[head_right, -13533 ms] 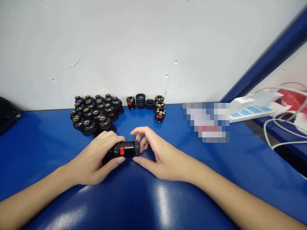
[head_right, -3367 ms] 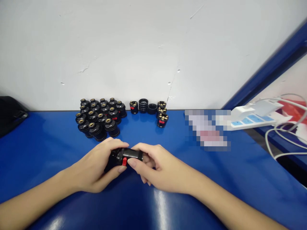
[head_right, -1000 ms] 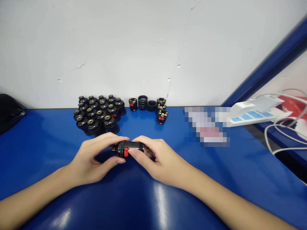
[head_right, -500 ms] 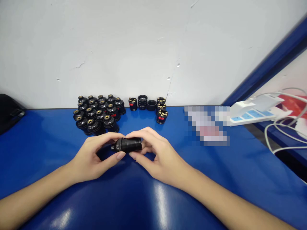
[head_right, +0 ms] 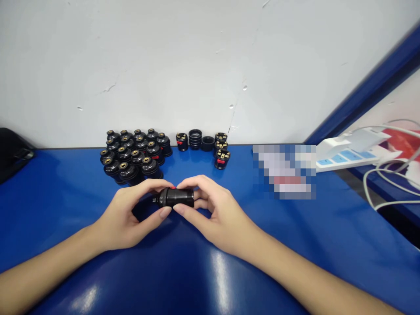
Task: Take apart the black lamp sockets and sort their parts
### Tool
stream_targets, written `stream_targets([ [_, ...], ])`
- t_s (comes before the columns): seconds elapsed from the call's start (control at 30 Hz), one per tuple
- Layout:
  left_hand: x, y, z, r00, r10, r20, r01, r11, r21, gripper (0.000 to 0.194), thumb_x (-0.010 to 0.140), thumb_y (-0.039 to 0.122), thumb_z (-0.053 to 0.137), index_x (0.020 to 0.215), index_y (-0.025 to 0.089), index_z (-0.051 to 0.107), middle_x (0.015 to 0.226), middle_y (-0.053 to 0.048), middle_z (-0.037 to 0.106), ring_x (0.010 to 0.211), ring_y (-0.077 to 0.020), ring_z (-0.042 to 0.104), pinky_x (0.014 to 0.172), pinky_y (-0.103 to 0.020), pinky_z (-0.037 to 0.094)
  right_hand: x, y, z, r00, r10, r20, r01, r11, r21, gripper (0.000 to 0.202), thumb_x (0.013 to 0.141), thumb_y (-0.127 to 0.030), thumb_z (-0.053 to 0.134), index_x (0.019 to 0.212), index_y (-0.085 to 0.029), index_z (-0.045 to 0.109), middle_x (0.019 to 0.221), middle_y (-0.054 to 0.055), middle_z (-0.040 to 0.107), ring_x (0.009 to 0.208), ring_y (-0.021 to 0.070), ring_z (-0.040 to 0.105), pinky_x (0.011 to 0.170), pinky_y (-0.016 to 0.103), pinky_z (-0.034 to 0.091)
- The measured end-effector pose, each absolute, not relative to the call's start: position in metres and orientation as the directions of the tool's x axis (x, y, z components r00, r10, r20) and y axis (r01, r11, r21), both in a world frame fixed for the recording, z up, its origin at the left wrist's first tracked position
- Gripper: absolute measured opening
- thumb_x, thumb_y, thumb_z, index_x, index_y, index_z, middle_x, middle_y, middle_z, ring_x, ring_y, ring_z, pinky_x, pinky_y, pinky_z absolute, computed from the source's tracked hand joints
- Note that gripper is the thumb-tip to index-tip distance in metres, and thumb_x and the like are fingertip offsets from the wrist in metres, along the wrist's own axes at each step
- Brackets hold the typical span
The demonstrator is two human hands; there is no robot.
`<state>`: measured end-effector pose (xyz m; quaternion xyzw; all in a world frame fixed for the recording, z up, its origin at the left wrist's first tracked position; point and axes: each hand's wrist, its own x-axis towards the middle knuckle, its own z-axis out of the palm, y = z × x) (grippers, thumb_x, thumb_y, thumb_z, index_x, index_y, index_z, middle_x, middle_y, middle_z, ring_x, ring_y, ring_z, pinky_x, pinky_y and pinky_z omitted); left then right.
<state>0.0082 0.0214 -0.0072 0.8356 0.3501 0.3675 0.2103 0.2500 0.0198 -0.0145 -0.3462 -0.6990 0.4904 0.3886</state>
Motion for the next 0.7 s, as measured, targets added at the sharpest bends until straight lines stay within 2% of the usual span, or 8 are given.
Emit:
stream_targets([
  [0.1,0.008,0.021,-0.007,0.481,0.754,0.447,0.424,-0.646,0.634,0.026,0.099,0.022,0.069,0.125,0.019,0.065,0.096,0.0,0.074,0.082,-0.0121,0.07,0.079,-0.023,0.056,0.25,0.019,-0.014,-0.451,0.816,0.362,0.082,0.442,-0.893,0.024,0.1,-0.019,0.072,0.122,-0.027,0.067,0.12,0.005,0.065,0.114,0.0195,0.071,0.099,0.035,0.064],
  [0.3,0.006,0.02,-0.008,0.536,0.738,0.41,0.342,-0.634,0.694,0.022,0.1,0.022,0.067,0.121,0.02,0.064,0.091,0.001,0.074,0.075,-0.0116,0.067,0.071,-0.024,0.054,0.25,0.017,-0.009,-0.481,0.734,0.48,0.201,0.625,-0.754,0.032,0.093,0.002,0.063,0.105,-0.027,0.068,0.118,0.003,0.061,0.107,0.0152,0.068,0.1,0.03,0.059],
  [0.4,0.006,0.02,-0.009,0.539,0.718,0.44,0.332,-0.661,0.673,0.028,0.096,0.022,0.072,0.122,0.02,0.063,0.095,0.0,0.075,0.079,-0.013,0.07,0.074,-0.025,0.056,0.251,0.016,-0.007,-0.496,0.733,0.465,0.204,0.619,-0.759,0.033,0.088,0.005,0.061,0.099,-0.026,0.067,0.117,0.003,0.058,0.108,0.0157,0.068,0.098,0.029,0.058],
  [0.53,0.007,0.021,-0.009,0.502,0.699,0.51,0.36,-0.705,0.611,0.036,0.091,0.02,0.078,0.123,0.019,0.064,0.1,-0.002,0.077,0.085,-0.0131,0.073,0.079,-0.023,0.058,0.253,0.014,-0.004,-0.519,0.751,0.407,0.162,0.554,-0.816,0.029,0.09,0.002,0.061,0.099,-0.025,0.066,0.123,0.005,0.056,0.113,0.0176,0.068,0.099,0.031,0.058],
  [0.7,0.009,0.022,-0.008,0.489,0.641,0.592,0.375,-0.767,0.52,0.038,0.088,0.015,0.08,0.123,0.018,0.065,0.106,-0.004,0.077,0.089,-0.0134,0.073,0.084,-0.024,0.058,0.251,0.014,-0.006,-0.495,0.818,0.293,0.045,0.361,-0.932,0.015,0.104,-0.019,0.063,0.116,-0.027,0.059,0.126,0.007,0.061,0.112,0.0177,0.069,0.095,0.031,0.061],
])
